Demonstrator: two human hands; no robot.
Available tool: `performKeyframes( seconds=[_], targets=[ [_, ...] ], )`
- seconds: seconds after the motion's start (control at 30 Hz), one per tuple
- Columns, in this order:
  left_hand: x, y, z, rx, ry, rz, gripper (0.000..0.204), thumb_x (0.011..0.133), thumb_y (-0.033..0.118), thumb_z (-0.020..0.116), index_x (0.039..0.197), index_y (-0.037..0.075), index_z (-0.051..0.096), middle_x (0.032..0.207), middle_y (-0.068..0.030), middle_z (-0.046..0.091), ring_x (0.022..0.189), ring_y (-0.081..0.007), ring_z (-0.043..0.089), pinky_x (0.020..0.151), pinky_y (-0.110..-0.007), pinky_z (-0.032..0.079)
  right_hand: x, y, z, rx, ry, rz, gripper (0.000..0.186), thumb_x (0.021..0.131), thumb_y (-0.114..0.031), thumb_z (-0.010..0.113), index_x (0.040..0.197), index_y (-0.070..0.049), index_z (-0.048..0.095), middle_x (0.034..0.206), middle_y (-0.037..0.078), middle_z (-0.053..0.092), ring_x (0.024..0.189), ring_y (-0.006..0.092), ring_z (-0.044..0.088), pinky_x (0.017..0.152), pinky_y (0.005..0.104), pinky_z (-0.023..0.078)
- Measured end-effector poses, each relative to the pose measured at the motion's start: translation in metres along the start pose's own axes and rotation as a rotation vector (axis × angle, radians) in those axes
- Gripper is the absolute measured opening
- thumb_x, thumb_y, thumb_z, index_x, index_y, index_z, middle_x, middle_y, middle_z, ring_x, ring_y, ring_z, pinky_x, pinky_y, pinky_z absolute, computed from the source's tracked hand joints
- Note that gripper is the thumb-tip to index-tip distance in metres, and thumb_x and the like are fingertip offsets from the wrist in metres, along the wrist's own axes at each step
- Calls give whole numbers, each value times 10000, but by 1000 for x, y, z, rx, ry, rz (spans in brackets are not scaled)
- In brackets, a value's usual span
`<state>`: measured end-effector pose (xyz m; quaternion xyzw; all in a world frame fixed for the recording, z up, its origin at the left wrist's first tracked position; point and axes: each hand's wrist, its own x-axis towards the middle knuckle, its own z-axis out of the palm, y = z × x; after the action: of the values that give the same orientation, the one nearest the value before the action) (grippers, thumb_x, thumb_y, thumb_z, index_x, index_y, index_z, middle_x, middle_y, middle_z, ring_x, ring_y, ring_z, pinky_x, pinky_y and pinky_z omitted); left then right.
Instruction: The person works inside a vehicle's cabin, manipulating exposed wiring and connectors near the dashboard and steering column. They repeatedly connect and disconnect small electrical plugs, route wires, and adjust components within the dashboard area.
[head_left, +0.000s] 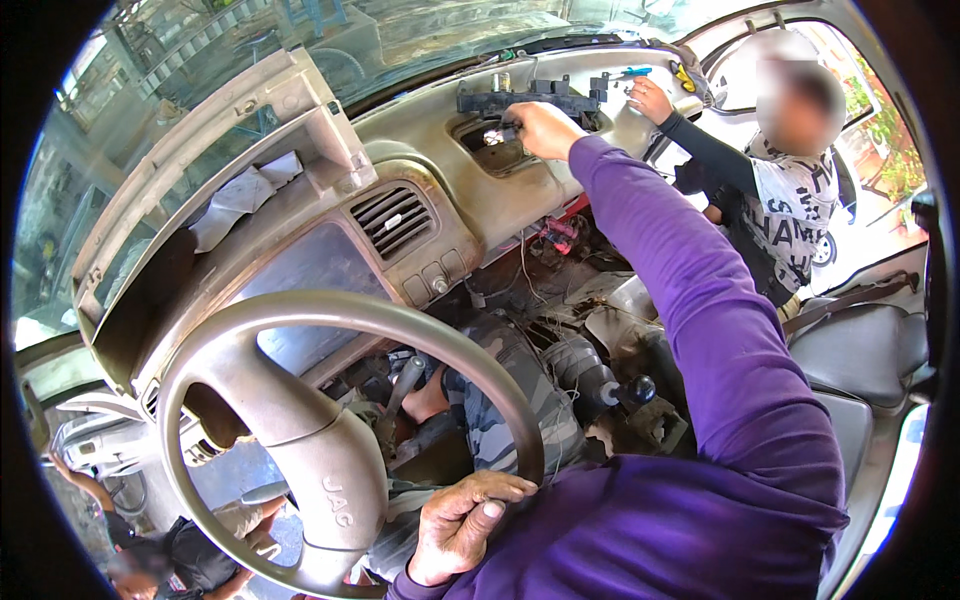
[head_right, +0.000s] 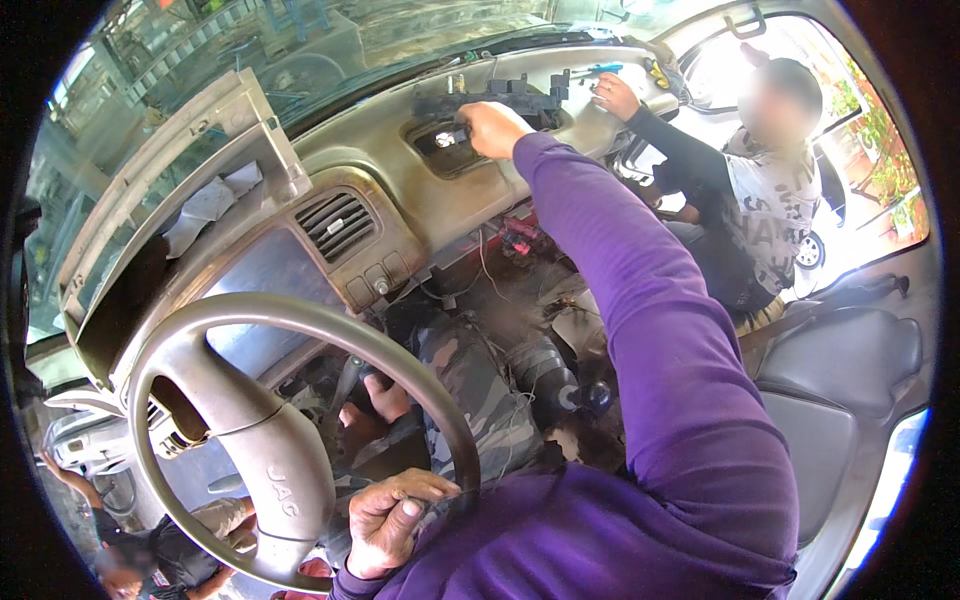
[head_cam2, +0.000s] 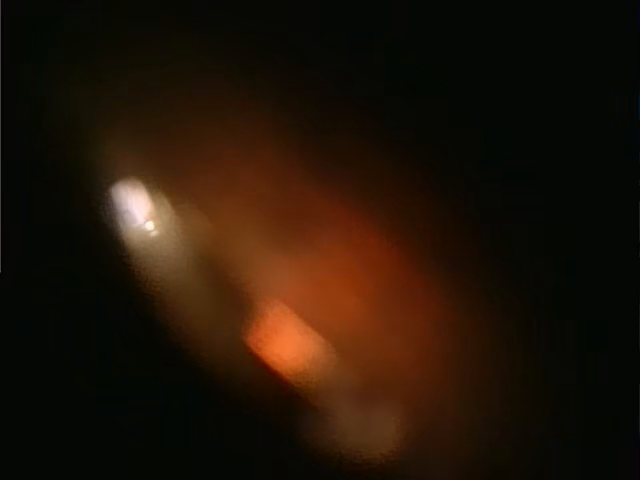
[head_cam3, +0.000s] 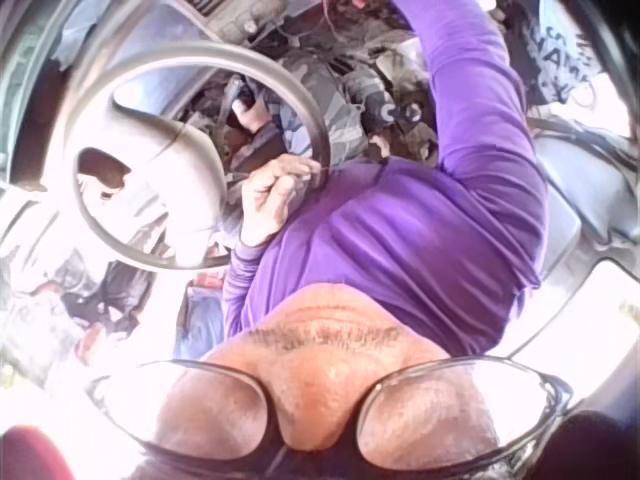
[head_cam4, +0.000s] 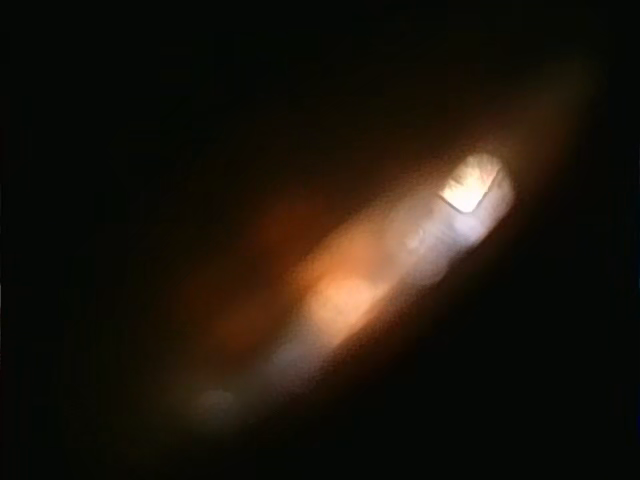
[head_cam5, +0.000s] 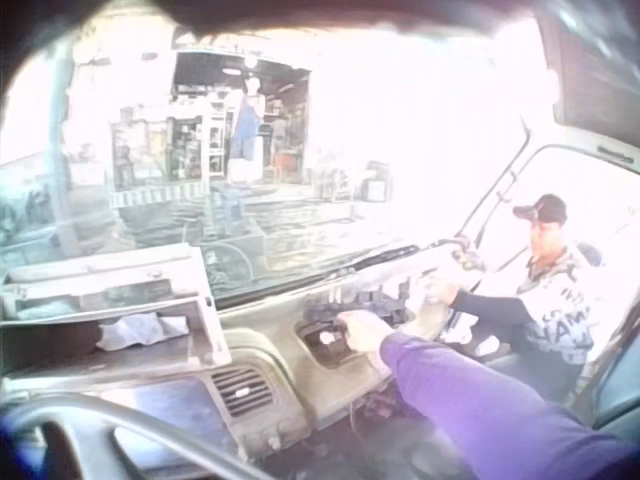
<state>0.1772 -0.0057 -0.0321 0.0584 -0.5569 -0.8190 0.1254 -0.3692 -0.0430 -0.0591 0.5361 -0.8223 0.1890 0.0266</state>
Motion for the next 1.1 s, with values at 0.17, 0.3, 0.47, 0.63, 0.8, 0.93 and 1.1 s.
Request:
performKeyframes(
  seconds=[0.17, 0.3, 0.47, 0.63, 0.8, 0.93, 1.1],
  targets=[
    [21, 17, 10, -78, 0, 74, 224, 1067, 142, 498, 1126, -40, 616, 1059, -213, 713, 1064, -311, 685, 990, -423, 507, -14, 19, 3, 456, 36, 152, 331, 822, -55, 674, 1143, 13, 708, 1060, 183, 746, 943, 274, 716, 874, 363, 543],
    [87, 64, 22, 140, 5, 143, 253, 1088, 153, 445, 1178, -38, 584, 905, -126, 685, 890, -215, 687, 866, -357, 548, -12, 30, 14, 760, 181, 270, 357, 787, -25, 675, 1137, 41, 705, 992, 139, 753, 845, 195, 710, 785, 317, 558],
    [249, 115, 34, 665, 242, 207, 233, 975, 155, 581, 1084, -40, 647, 831, -112, 668, 718, -162, 617, 717, -327, 514, -20, 46, 13, 814, 277, 334, 348, 777, -6, 674, 1118, 58, 698, 890, 134, 749, 734, 159, 696, 678, 298, 546],
    [390, 96, -18, 1251, 115, -8, 473, 802, 364, 758, 1012, -58, 728, 1025, -214, 750, 955, -286, 722, 917, -368, 514, -7, 7, 16, 878, 273, 301, 379, 765, 51, 677, 1144, 48, 690, 944, 145, 754, 777, 177, 703, 718, 301, 556],
    [455, 48, -44, 1373, 115, 2, 827, 683, 432, 879, 1286, -75, 627, 1248, -223, 687, 1155, -286, 672, 1024, -351, 497, -9, 17, 15, 942, 294, 320, 396, 775, 57, 687, 1171, 52, 683, 1023, 163, 753, 836, 187, 710, 740, 303, 559],
    [475, 18, -65, 1237, 16, -14, 873, 623, 344, 929, 1326, -59, 605, 1242, -205, 691, 1143, -257, 670, 1015, -350, 503, -11, 19, 20, 814, 313, 281, 357, 794, 1, 707, 1150, 34, 690, 1033, 164, 756, 859, 209, 719, 776, 326, 568],
    [477, 22, -43, 1399, 64, 106, 557, 669, 450, 861, 1028, 34, 772, 1019, -179, 758, 964, -279, 725, 887, -361, 543, -12, 13, 14, 740, 301, 311, 397, 790, -8, 703, 1183, 35, 673, 1061, 154, 733, 824, 178, 676, 687, 297, 564]
  ],
)
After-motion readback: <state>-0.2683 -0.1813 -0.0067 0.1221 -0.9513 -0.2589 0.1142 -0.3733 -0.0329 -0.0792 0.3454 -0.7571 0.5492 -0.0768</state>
